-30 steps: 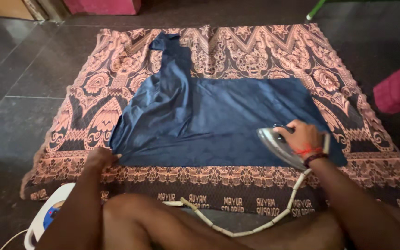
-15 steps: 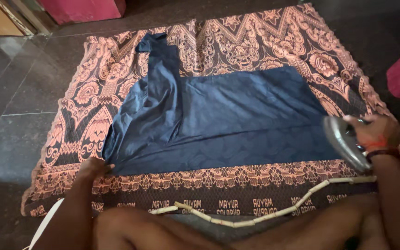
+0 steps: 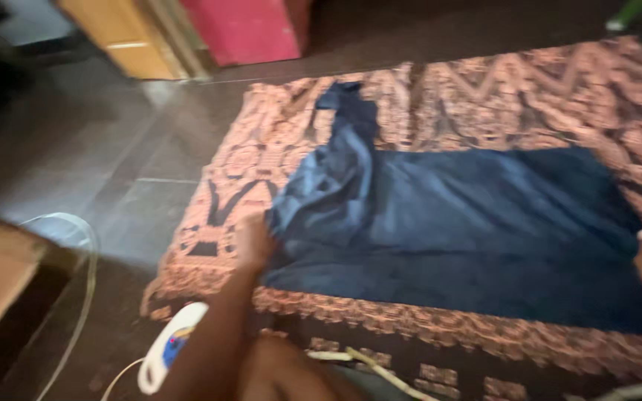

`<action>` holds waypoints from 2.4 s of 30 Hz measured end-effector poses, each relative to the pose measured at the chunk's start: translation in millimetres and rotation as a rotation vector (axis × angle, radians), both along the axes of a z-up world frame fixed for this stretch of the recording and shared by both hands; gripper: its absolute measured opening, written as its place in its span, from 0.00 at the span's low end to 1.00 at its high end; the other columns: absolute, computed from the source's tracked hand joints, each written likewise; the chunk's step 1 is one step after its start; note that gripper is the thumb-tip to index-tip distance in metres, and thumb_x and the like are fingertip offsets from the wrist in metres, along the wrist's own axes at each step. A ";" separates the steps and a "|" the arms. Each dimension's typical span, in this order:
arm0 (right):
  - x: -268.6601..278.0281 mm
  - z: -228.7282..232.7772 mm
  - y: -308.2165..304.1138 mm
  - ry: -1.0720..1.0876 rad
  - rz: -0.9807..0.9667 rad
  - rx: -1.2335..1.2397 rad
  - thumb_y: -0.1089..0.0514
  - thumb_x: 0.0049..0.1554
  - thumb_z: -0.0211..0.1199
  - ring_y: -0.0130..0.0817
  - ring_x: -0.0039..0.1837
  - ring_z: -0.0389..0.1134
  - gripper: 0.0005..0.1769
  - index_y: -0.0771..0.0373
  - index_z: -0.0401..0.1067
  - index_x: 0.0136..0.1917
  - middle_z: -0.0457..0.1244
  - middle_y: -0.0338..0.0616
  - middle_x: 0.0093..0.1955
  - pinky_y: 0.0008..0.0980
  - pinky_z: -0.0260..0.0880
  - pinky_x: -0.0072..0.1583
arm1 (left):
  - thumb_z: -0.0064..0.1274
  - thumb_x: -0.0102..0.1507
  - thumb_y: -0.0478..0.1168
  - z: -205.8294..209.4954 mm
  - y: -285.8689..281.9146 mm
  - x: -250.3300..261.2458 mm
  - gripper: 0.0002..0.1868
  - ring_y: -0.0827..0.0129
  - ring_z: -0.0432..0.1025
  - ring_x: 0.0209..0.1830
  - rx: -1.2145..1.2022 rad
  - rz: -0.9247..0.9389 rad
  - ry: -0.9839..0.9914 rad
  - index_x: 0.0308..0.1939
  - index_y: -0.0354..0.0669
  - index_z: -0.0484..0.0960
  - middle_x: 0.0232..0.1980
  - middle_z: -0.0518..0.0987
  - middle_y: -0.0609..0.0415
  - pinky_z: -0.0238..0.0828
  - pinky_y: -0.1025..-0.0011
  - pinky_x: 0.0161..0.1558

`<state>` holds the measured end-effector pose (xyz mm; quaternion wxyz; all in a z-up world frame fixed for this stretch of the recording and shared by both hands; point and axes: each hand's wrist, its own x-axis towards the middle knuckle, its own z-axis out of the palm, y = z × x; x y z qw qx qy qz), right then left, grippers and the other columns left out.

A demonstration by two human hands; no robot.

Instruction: The person irons a dark blue shirt on a patterned mat laid on the floor. They plug in the iron, spread the shirt flat, and move the iron across the fabric to remove wrinkles.

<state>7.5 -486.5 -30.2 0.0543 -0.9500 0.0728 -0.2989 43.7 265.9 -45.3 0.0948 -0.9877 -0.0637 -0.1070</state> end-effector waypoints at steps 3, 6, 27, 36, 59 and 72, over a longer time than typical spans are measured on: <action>-27.1 40.4 93.5 -0.150 0.317 -0.056 0.48 0.53 0.68 0.49 0.66 0.65 0.29 0.59 0.69 0.65 0.62 0.51 0.66 0.45 0.65 0.67 | 0.58 0.59 0.56 33.6 -65.0 -4.7 0.33 0.51 0.73 0.65 -0.388 0.114 0.180 0.62 0.42 0.74 0.62 0.78 0.43 0.71 0.57 0.65; -51.7 67.7 181.9 0.105 0.453 0.007 0.50 0.47 0.69 0.50 0.71 0.65 0.35 0.58 0.69 0.67 0.61 0.51 0.72 0.47 0.66 0.70 | 0.66 0.55 0.58 53.6 -96.3 -16.3 0.51 0.47 0.64 0.68 -0.483 0.091 0.151 0.73 0.38 0.58 0.67 0.69 0.40 0.62 0.50 0.61; -13.6 83.4 472.5 0.177 1.023 0.136 0.66 0.47 0.64 0.54 0.66 0.62 0.29 0.62 0.67 0.63 0.61 0.53 0.65 0.49 0.65 0.62 | 0.65 0.57 0.54 61.4 -88.8 -12.8 0.40 0.55 0.76 0.56 -0.522 0.040 0.162 0.68 0.43 0.68 0.53 0.82 0.47 0.64 0.46 0.62; 71.0 72.2 484.0 0.236 1.299 -0.207 0.70 0.38 0.63 0.54 0.76 0.53 0.42 0.58 0.62 0.67 0.59 0.52 0.73 0.54 0.56 0.68 | 0.60 0.52 0.40 58.0 -59.4 -15.6 0.22 0.48 0.79 0.44 -0.637 -0.449 0.112 0.51 0.51 0.87 0.43 0.84 0.42 0.75 0.57 0.53; 117.4 65.6 183.6 0.670 0.318 -0.606 0.47 0.55 0.64 0.35 0.72 0.63 0.18 0.42 0.71 0.59 0.64 0.30 0.62 0.47 0.69 0.68 | 0.59 0.55 0.41 82.1 -71.4 -29.3 0.19 0.49 0.77 0.50 -0.601 -0.378 0.145 0.51 0.59 0.88 0.47 0.84 0.44 0.73 0.58 0.56; 77.5 51.9 344.8 0.504 0.631 -0.070 0.63 0.54 0.62 0.53 0.61 0.69 0.32 0.49 0.65 0.71 0.59 0.50 0.69 0.51 0.73 0.58 | 0.66 0.52 0.42 73.3 -93.0 -27.2 0.10 0.58 0.76 0.51 -0.503 -0.549 0.160 0.36 0.47 0.85 0.46 0.83 0.55 0.68 0.50 0.49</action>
